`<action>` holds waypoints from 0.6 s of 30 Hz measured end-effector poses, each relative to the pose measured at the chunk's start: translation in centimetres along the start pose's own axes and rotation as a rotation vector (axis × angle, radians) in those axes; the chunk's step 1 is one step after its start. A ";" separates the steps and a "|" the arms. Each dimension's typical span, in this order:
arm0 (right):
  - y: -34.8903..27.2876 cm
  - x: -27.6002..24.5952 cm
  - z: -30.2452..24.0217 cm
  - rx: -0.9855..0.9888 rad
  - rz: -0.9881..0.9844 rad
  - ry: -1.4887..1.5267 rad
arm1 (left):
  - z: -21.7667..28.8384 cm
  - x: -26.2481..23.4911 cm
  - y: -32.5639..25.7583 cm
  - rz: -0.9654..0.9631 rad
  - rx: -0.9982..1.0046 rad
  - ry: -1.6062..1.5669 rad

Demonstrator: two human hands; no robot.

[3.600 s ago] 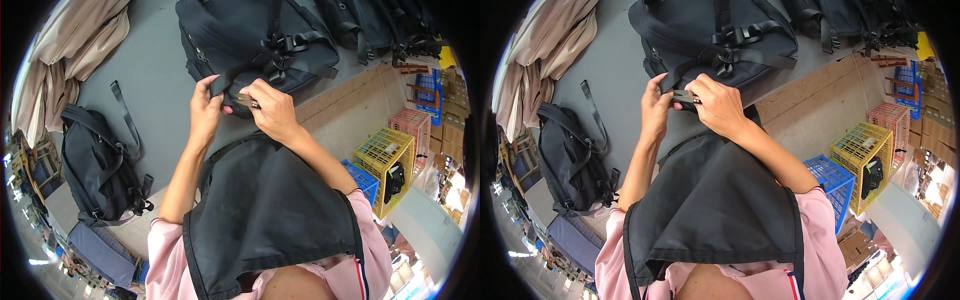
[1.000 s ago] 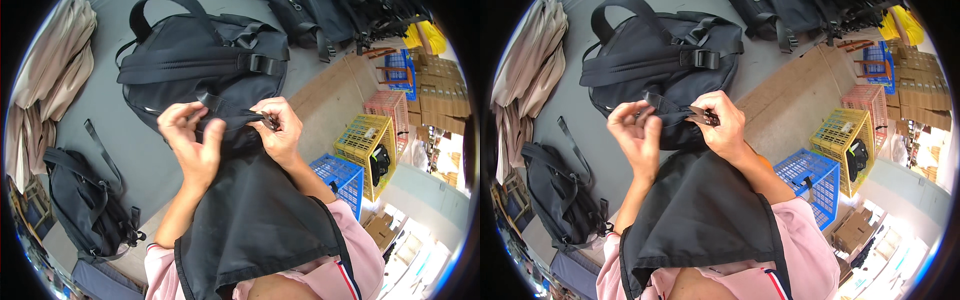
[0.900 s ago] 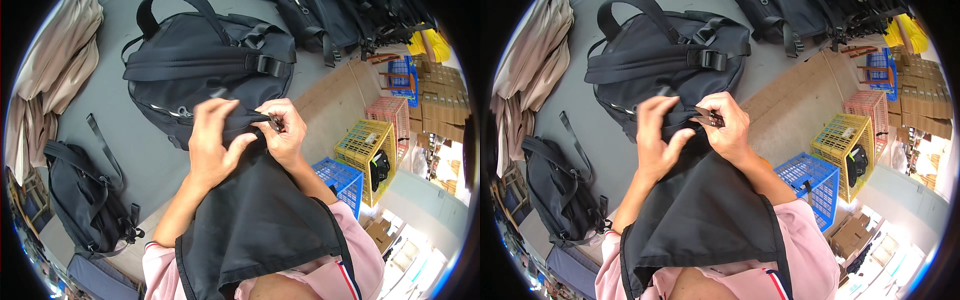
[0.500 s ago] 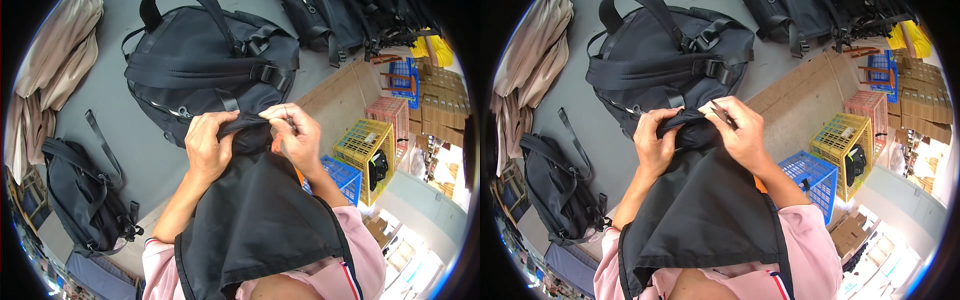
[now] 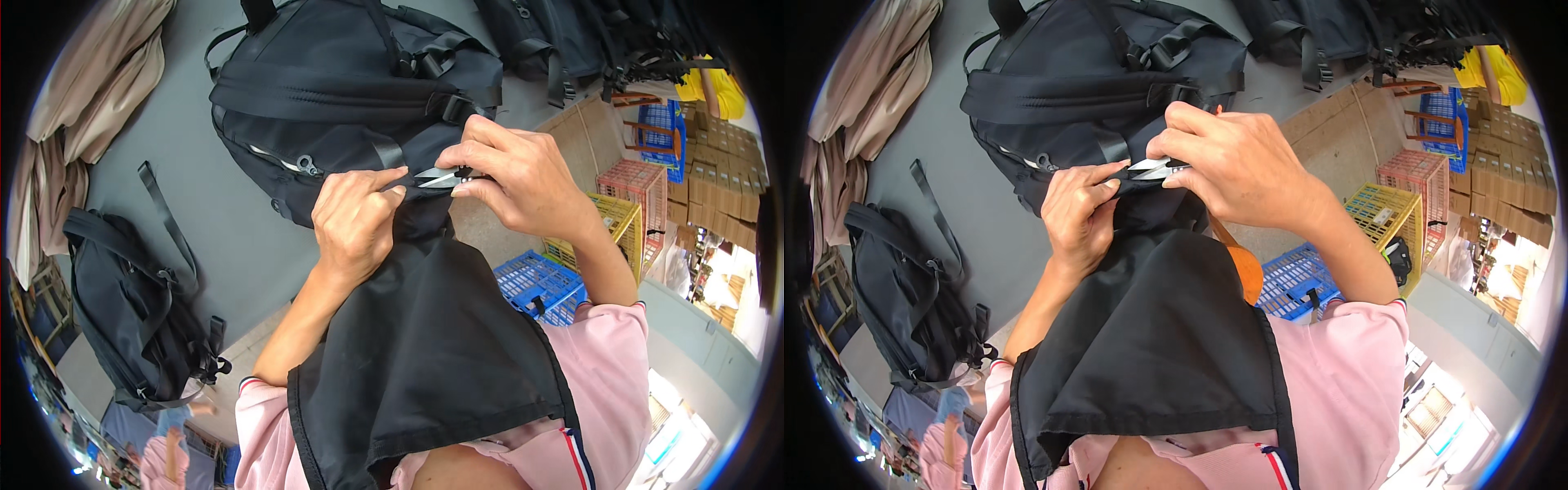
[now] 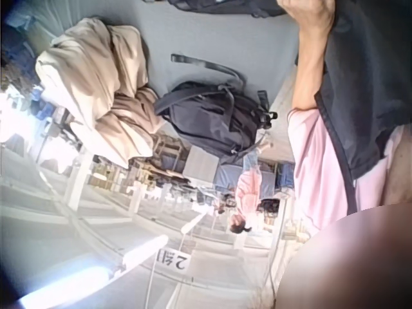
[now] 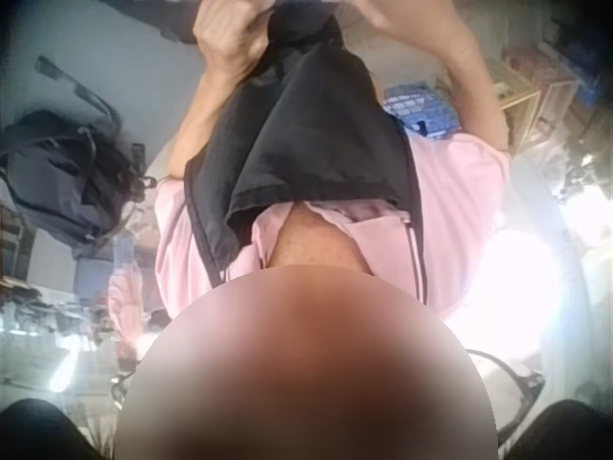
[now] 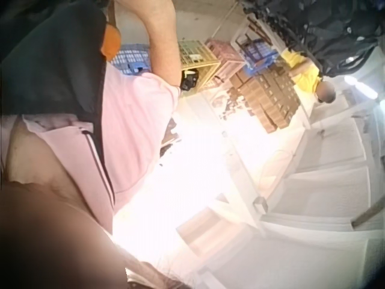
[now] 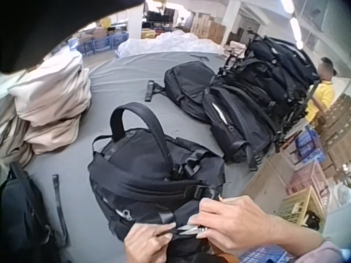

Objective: Using small scissors to trim loose threads and inspecting black backpacks at a factory workstation.

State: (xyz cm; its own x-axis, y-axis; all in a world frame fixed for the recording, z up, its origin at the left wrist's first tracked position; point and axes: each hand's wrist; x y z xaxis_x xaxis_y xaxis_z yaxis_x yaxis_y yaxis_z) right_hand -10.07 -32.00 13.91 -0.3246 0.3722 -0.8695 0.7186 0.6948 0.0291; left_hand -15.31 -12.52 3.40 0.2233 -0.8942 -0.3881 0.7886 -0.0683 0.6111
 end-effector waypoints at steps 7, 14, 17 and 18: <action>1.0 -0.5 0.8 -0.166 -0.067 -0.117 | 0.0 0.0 0.1 0.001 -0.004 0.004; 1.1 -0.5 0.3 -0.292 -0.074 -0.306 | 0.2 0.0 0.2 0.005 -0.020 0.010; 0.7 0.0 0.3 -0.280 -0.043 -0.302 | 0.2 -0.1 0.2 0.002 -0.036 0.009; 0.5 0.4 0.3 -0.280 -0.043 -0.306 | 0.2 -0.1 0.2 0.000 -0.045 0.009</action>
State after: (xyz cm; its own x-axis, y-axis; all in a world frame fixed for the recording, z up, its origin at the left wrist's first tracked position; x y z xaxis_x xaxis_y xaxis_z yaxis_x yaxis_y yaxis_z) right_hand -9.64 -31.67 13.42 -0.1226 0.1687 -0.9780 0.5001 0.8617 0.0860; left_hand -15.33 -12.53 3.74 0.2283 -0.8901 -0.3944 0.8133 -0.0483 0.5798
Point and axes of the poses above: each hand's wrist, its own y-axis towards the middle knuckle, its own x-axis out of the palm, z = x × y, and after that the axes turned 2 degrees about -x, right-handed
